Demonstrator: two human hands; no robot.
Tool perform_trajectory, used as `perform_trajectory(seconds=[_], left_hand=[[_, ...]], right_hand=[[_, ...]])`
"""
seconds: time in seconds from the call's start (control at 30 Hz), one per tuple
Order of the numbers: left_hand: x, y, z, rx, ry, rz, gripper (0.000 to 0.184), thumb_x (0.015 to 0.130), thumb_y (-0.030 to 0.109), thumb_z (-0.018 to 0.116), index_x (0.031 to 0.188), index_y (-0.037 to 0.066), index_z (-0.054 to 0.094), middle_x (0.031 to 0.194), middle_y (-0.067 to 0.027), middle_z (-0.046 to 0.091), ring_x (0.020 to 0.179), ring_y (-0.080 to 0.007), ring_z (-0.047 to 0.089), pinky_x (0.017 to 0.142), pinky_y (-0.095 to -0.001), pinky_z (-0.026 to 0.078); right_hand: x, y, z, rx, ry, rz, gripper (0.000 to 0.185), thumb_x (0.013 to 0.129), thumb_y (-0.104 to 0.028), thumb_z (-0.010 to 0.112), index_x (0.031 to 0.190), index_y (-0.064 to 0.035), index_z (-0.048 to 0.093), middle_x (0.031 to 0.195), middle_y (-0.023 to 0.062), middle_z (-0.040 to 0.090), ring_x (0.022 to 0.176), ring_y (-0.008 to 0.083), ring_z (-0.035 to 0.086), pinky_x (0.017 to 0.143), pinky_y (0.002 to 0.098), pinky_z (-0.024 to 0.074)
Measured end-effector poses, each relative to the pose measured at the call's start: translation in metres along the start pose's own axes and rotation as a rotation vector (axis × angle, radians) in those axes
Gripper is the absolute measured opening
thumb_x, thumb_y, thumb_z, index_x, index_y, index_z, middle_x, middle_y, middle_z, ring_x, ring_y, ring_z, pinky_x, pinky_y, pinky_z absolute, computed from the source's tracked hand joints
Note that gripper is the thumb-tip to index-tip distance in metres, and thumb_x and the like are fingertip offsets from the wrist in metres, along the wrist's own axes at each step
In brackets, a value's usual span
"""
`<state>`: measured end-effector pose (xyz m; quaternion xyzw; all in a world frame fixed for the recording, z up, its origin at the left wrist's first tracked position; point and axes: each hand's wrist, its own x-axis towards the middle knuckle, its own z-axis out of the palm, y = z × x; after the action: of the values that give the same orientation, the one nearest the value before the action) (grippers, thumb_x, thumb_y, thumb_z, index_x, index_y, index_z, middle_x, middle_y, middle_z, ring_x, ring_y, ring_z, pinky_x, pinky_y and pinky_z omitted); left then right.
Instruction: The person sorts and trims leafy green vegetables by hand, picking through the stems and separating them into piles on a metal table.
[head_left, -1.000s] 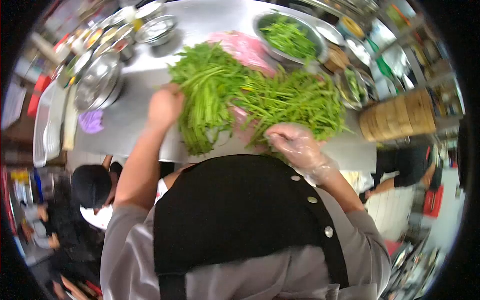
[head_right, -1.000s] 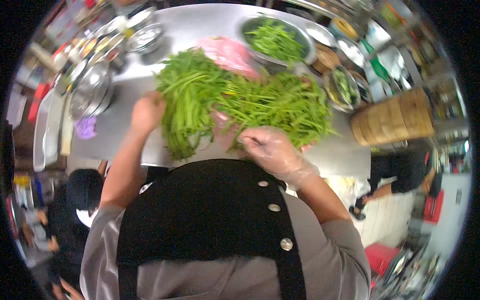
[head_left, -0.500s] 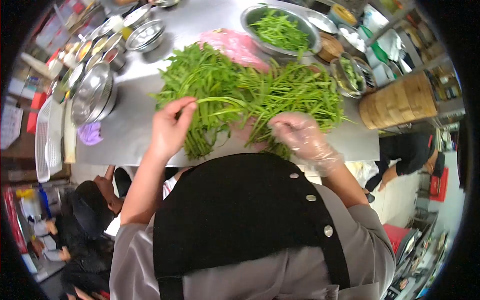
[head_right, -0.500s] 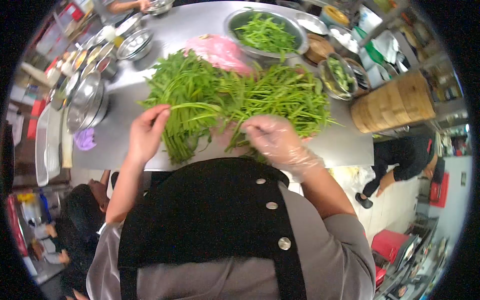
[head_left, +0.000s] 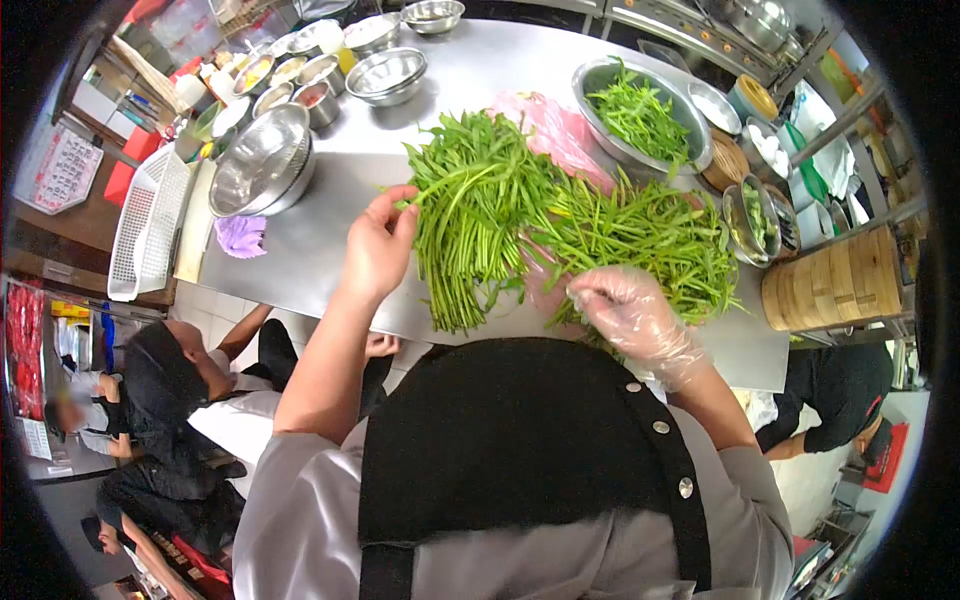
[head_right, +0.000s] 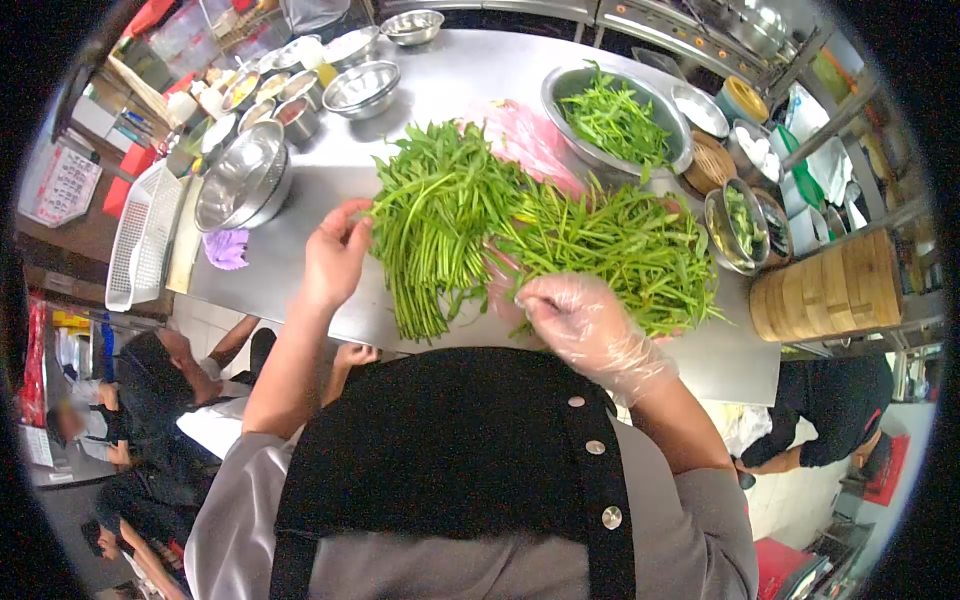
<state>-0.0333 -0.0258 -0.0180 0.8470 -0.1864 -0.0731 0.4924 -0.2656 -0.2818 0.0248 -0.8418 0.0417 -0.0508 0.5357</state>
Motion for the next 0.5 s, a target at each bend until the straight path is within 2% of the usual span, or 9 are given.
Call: perform_trajectory(seconds=[0.07, 0.1, 0.17, 0.27, 0.37, 0.43, 0.5], left_hand=[[-0.005, 0.005, -0.002, 0.045, 0.01, -0.035, 0.021, 0.098, 0.018, 0.066, 0.116, 0.008, 0.072, 0.085, -0.0094, 0.071, 0.077, -0.0154, 0.066, 0.073, -0.033, 0.053], [-0.001, -0.001, -0.005, 0.205, 0.066, 0.078, 0.022, 0.097, 0.018, 0.066, 0.115, 0.008, 0.073, 0.087, -0.0114, 0.072, 0.077, -0.0183, 0.066, 0.074, -0.0346, 0.054], [0.003, -0.026, -0.008, 0.527, 0.17, 0.291, 0.023, 0.095, 0.02, 0.068, 0.114, 0.008, 0.074, 0.09, -0.0153, 0.073, 0.078, -0.0241, 0.068, 0.075, -0.038, 0.055], [-0.001, -0.042, -0.018, 0.617, 0.107, 0.202, 0.024, 0.093, 0.023, 0.069, 0.11, 0.006, 0.075, 0.096, -0.0195, 0.073, 0.079, -0.0307, 0.068, 0.076, -0.042, 0.055], [-0.012, 0.003, -0.031, 0.409, 0.156, 0.065, 0.023, 0.093, 0.022, 0.071, 0.108, 0.005, 0.076, 0.094, -0.0183, 0.072, 0.078, -0.0296, 0.068, 0.074, -0.0407, 0.055], [-0.006, 0.012, -0.041, 0.326, 0.295, 0.15, 0.023, 0.093, 0.021, 0.072, 0.109, 0.005, 0.075, 0.089, -0.0172, 0.07, 0.076, -0.0297, 0.067, 0.072, -0.0405, 0.054], [-0.003, 0.021, -0.047, 0.275, 0.376, 0.24, 0.023, 0.092, 0.019, 0.073, 0.109, 0.004, 0.075, 0.085, -0.0161, 0.068, 0.073, -0.0294, 0.065, 0.07, -0.0403, 0.053]], right_hand=[[0.004, -0.001, 0.0, -0.034, -0.054, -0.009, 0.012, 0.097, -0.006, 0.063, 0.103, 0.003, 0.07, 0.091, 0.0093, 0.07, 0.082, 0.0165, 0.065, 0.077, 0.0316, 0.0527], [0.005, 0.0, 0.001, -0.05, -0.083, -0.008, 0.013, 0.097, -0.004, 0.063, 0.105, 0.0039, 0.07, 0.092, 0.0063, 0.07, 0.083, 0.0117, 0.063, 0.077, 0.0295, 0.0525], [0.006, 0.002, 0.004, -0.061, -0.097, -0.005, 0.013, 0.097, -0.005, 0.063, 0.104, 0.003, 0.07, 0.091, 0.0096, 0.07, 0.083, 0.0142, 0.064, 0.078, 0.0302, 0.0524], [0.011, -0.002, 0.003, -0.146, -0.16, -0.074, 0.013, 0.096, -0.007, 0.063, 0.103, 0.0015, 0.07, 0.093, 0.013, 0.07, 0.084, 0.0211, 0.067, 0.079, 0.0334, 0.0531], [0.013, -0.004, 0.007, -0.221, -0.157, -0.178, 0.014, 0.096, -0.009, 0.063, 0.103, 0.0003, 0.07, 0.095, 0.0152, 0.071, 0.086, 0.0284, 0.069, 0.08, 0.0367, 0.0535], [0.014, -0.003, 0.011, -0.23, -0.192, -0.166, 0.014, 0.095, -0.01, 0.063, 0.104, 0.0, 0.07, 0.095, 0.0158, 0.071, 0.088, 0.0315, 0.069, 0.081, 0.0383, 0.0536], [0.014, 0.001, 0.013, -0.231, -0.227, -0.142, 0.014, 0.095, -0.01, 0.064, 0.104, 0.0, 0.07, 0.095, 0.015, 0.071, 0.087, 0.0303, 0.068, 0.08, 0.0373, 0.0533]])
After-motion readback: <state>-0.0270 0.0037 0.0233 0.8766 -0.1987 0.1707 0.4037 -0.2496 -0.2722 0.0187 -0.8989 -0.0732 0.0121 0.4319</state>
